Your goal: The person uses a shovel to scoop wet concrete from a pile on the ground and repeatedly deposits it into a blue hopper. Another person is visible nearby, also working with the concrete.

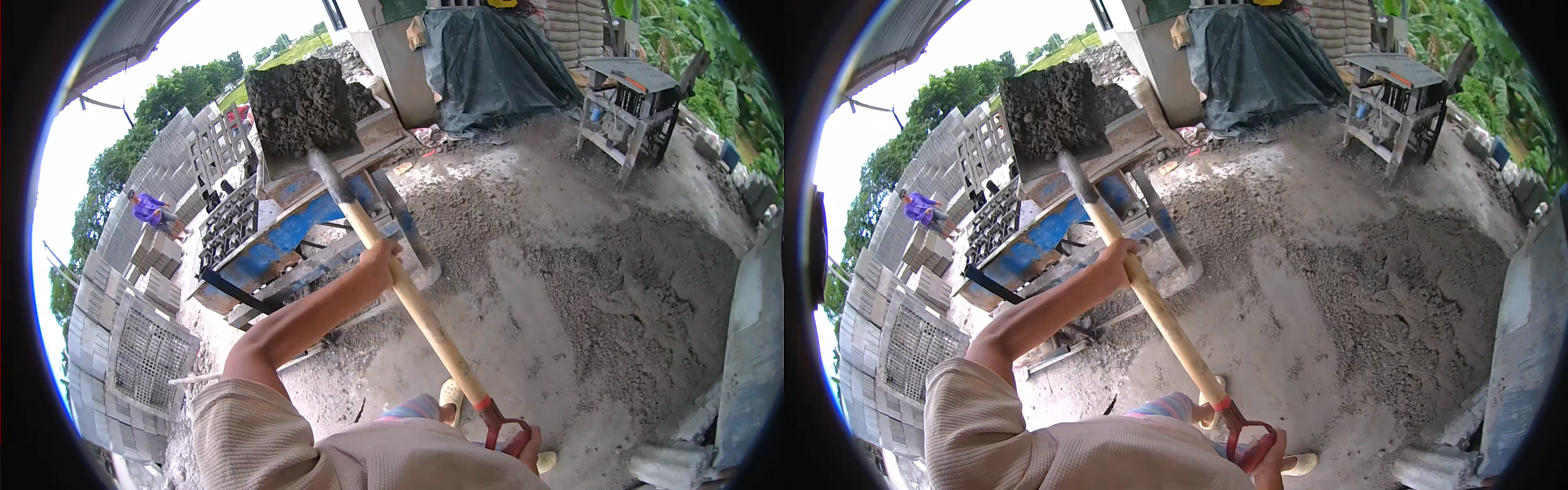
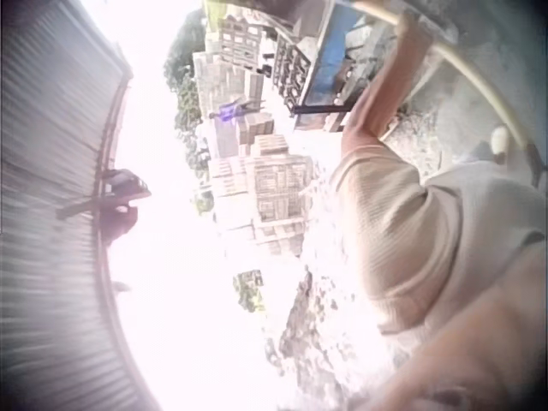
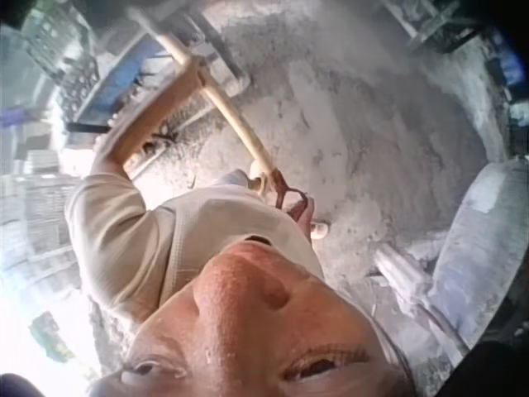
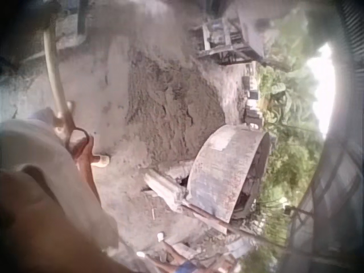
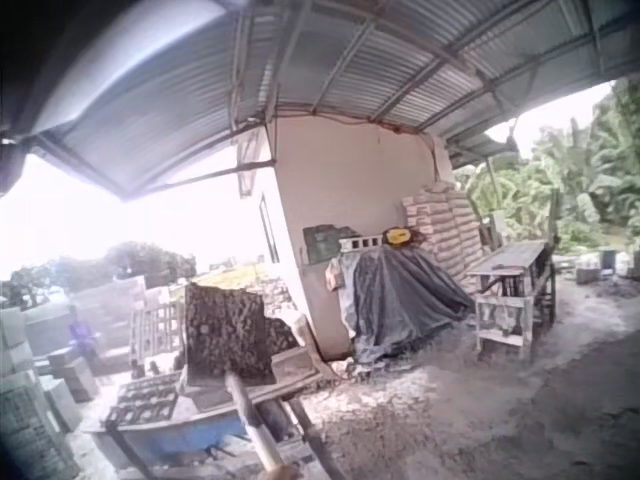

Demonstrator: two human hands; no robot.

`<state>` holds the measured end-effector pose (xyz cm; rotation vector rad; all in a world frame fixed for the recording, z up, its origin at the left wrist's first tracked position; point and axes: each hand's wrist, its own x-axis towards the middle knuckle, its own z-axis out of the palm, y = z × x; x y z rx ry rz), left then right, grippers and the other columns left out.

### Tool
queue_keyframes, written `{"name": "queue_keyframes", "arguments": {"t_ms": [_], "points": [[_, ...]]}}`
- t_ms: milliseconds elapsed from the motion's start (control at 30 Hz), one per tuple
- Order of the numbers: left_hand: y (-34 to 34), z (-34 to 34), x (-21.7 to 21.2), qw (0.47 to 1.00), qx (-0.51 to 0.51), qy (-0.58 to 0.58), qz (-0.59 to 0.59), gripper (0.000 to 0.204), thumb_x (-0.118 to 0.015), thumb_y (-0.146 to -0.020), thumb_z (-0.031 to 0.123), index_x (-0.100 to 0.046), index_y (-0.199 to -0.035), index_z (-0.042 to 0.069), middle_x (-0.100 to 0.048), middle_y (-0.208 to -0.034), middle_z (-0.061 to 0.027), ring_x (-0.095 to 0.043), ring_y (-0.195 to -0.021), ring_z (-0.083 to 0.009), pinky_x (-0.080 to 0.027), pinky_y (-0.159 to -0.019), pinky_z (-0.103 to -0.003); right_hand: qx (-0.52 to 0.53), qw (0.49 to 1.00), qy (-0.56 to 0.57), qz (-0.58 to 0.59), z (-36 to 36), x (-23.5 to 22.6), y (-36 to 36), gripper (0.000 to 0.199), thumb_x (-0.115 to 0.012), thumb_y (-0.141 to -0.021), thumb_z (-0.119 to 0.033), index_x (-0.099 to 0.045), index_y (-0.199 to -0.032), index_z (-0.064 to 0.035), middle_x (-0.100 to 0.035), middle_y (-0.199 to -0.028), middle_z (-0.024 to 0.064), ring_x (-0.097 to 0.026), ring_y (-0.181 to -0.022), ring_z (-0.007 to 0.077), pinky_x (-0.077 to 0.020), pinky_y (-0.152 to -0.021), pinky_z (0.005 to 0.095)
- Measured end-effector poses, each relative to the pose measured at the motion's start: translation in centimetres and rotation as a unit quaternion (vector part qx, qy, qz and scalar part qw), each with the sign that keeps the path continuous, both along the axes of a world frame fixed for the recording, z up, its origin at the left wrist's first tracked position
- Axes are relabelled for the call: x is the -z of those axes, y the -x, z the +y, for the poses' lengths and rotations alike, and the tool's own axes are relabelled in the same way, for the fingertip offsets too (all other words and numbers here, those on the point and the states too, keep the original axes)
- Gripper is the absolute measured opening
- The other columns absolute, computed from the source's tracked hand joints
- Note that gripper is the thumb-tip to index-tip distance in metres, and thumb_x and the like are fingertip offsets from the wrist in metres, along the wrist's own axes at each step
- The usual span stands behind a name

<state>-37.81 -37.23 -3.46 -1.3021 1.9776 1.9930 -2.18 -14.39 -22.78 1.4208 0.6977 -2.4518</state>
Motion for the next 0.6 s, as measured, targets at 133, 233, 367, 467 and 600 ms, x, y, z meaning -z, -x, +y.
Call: {"name": "queue_keyframes", "arguments": {"t_ms": [133,233,367,467,600], "points": [[8.6,-7.6,-3.5,0.994,0.022,0.064,0.091,0.026,-0.055,-0.064,0.004,-0.045,-0.087,-0.002,-0.046,-0.078,-0.0153,-0.051,-0.069,-0.0281,-0.045,-0.056,-0.047,-0.129,0.975,0.166,0.074,-6.9,-2.1,11.8,0.035,-0.037,-0.078,-0.042,-0.047,-0.068,-0.0096,-0.042,-0.048,0.002,-0.041,-0.039,0.0144,-0.0374,-0.038,0.0264],[11.6,-14.8,-3.2,0.976,0.01,0.189,0.106,0.041,-0.057,-0.062,0.002,-0.038,-0.097,-0.003,-0.048,-0.09,-0.0176,-0.053,-0.081,-0.0274,-0.046,-0.066,-0.046,-0.286,0.912,0.279,0.089,-12.7,3.8,13.9,0.039,-0.033,-0.079,-0.038,-0.049,-0.075,-0.003,-0.047,-0.051,0.0078,-0.046,-0.044,0.02,-0.0397,-0.041,0.0302],[14.2,-17.5,1.9,0.922,0.009,0.386,0.035,0.057,-0.061,-0.057,0.005,-0.031,-0.105,-0.003,-0.048,-0.1,-0.0219,-0.052,-0.092,-0.0315,-0.045,-0.076,-0.039,-0.437,0.813,0.246,0.296,-15.0,8.8,12.6,0.018,-0.041,-0.072,-0.019,-0.044,-0.08,-0.0033,-0.047,-0.06,0.0068,-0.046,-0.053,0.0155,-0.0369,-0.045,0.0251],[14.3,-18.4,2.1,0.939,0.008,0.341,0.041,0.061,-0.064,-0.055,0.008,-0.03,-0.104,-0.004,-0.048,-0.1,-0.022,-0.052,-0.092,-0.0314,-0.045,-0.077,-0.035,-0.445,0.824,0.273,0.222,-11.7,-1.5,14.6,0.026,-0.045,-0.054,0.002,-0.04,-0.077,-0.0067,-0.042,-0.064,0.002,-0.039,-0.057,0.0091,-0.032,-0.048,0.0186],[13.6,-19.1,-0.1,0.925,0.06,0.359,0.109,0.053,-0.063,-0.054,0.009,-0.037,-0.097,-0.007,-0.05,-0.092,-0.0201,-0.055,-0.083,-0.0271,-0.045,-0.07,-0.034,-0.418,0.825,0.19,0.329,-10.3,-6.9,15.7,0.011,-0.049,-0.066,-0.008,-0.04,-0.071,-0.0061,-0.042,-0.06,0.0033,-0.042,-0.053,0.0086,-0.0328,-0.042,0.0173]]}}
